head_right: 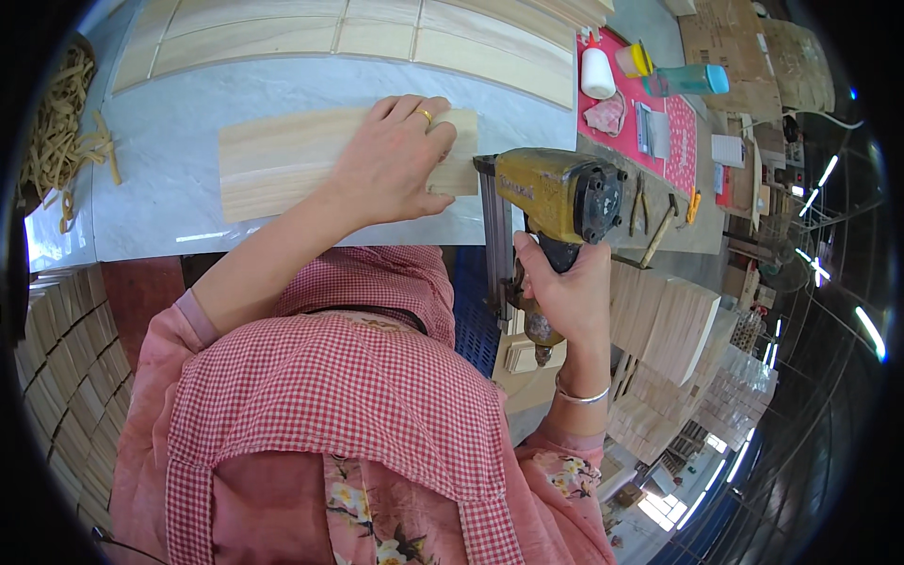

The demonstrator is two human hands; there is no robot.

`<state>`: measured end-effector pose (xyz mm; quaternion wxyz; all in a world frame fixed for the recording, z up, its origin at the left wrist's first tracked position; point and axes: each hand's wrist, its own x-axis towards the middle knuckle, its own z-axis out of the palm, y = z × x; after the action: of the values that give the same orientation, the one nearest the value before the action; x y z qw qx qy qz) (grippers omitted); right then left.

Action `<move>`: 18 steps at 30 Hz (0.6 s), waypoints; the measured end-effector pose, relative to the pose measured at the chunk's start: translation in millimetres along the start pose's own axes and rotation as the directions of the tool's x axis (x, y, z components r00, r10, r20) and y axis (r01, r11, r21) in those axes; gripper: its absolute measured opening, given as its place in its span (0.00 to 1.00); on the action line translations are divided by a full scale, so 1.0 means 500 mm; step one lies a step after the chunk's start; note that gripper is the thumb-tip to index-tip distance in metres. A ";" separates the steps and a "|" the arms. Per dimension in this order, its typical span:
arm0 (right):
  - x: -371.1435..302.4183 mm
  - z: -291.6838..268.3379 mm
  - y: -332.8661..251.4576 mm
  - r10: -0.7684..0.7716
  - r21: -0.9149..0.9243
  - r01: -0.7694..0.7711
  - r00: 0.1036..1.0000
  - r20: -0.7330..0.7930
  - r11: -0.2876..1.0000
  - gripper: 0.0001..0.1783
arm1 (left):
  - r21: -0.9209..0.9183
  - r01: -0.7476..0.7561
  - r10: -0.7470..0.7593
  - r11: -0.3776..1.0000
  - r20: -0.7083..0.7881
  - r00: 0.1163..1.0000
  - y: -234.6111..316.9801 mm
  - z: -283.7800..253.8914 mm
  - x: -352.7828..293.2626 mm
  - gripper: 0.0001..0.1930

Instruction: Assemble wooden box frames by applying glue to the edges and using a pneumatic nail gun to secure the components together.

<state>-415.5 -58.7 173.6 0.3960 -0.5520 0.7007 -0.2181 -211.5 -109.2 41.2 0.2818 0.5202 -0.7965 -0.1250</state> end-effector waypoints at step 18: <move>0.022 -0.005 -0.030 0.071 -0.031 -0.069 0.995 0.070 0.997 0.05 | 0.004 0.001 -0.002 1.000 0.028 1.000 0.001 -0.007 0.003 0.26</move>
<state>-409.2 -73.9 182.6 0.4202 -0.5400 0.7081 -0.1743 -210.2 -110.0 44.6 0.2694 0.5195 -0.8002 -0.1310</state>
